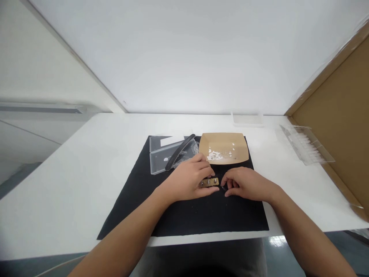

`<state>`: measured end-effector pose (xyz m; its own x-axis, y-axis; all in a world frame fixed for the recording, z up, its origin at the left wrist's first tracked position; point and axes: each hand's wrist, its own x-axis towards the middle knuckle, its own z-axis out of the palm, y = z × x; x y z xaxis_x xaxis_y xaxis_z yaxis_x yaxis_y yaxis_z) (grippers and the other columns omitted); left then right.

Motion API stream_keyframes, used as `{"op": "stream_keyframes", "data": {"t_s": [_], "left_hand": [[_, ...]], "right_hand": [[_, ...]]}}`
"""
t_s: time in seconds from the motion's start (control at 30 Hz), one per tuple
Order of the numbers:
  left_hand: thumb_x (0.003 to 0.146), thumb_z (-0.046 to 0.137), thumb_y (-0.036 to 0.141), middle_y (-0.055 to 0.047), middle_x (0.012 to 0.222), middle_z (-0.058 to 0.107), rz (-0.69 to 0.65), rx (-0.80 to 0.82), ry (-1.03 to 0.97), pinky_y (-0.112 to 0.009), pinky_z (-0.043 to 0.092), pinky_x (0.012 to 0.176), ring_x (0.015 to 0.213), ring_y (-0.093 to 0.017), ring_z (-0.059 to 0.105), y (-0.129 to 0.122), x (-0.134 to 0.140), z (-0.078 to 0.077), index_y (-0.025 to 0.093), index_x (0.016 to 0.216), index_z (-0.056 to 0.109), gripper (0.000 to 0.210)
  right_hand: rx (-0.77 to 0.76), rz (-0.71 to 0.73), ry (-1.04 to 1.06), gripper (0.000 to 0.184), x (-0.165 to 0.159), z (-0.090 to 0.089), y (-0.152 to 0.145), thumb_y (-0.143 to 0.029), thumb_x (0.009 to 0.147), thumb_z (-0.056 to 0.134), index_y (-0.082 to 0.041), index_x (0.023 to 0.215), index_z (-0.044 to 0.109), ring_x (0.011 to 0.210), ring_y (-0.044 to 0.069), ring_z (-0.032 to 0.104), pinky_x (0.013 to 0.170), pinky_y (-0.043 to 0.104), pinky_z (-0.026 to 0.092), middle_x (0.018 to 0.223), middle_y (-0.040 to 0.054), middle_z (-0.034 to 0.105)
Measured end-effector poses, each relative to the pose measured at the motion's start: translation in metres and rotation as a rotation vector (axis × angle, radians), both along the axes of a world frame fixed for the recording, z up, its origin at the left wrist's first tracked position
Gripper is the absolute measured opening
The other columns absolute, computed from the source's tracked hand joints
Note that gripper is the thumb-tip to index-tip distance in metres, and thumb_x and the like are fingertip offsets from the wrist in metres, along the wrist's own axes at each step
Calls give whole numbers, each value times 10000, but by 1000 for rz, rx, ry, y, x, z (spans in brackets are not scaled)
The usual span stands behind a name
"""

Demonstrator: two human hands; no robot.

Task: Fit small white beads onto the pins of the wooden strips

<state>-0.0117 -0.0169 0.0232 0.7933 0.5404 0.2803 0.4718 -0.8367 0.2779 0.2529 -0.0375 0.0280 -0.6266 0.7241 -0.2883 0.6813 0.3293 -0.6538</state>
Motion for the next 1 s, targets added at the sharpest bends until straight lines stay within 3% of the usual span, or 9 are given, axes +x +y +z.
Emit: {"op": "stream_keyframes", "data": {"t_s": [0.27, 0.47, 0.6, 0.7, 1.0], "left_hand": [[947, 735, 547, -93, 929, 729, 16, -51, 13, -404, 537, 849, 1048, -308, 600, 1, 0, 0, 153, 1031, 740, 403], [954, 735, 495, -88, 942, 724, -22, -59, -28, -384, 531, 845, 1027, -288, 591, 0, 1, 1, 166, 1026, 738, 337], [976, 711, 452, -89, 915, 704, -34, -18, -42, -387, 538, 863, 1008, -282, 583, 0, 1, 0, 165, 995, 735, 289], [1001, 674, 428, -94, 922, 705, -11, 32, -73, -400, 545, 884, 1043, -295, 582, 1, 2, 0, 163, 1011, 735, 272], [1018, 644, 439, -96, 917, 718, 63, 130, -194, -381, 556, 832, 1016, -284, 587, -1, 2, 0, 166, 996, 720, 284]], "right_hand": [[90, 78, -1, 81, 1, -1, -2, -317, 968, 750, -238, 951, 736, 787, 140, 615, 702, 266, 445, 929, -12, 699], [106, 54, -7, 135, -3, 2, -3, -276, 967, 721, -258, 1101, 716, 817, 158, 618, 721, 276, 446, 917, -11, 681], [164, 17, -8, 130, -5, 0, -5, -184, 951, 657, -251, 1041, 723, 854, 163, 621, 749, 283, 466, 978, 7, 670], [178, -27, 2, 125, -5, -1, -6, -211, 933, 684, -240, 1044, 733, 896, 177, 634, 778, 298, 492, 1061, 36, 671], [181, -48, -77, 76, -7, 1, -9, -157, 867, 673, -218, 875, 627, 743, 150, 574, 670, 276, 406, 831, -8, 638]]}}
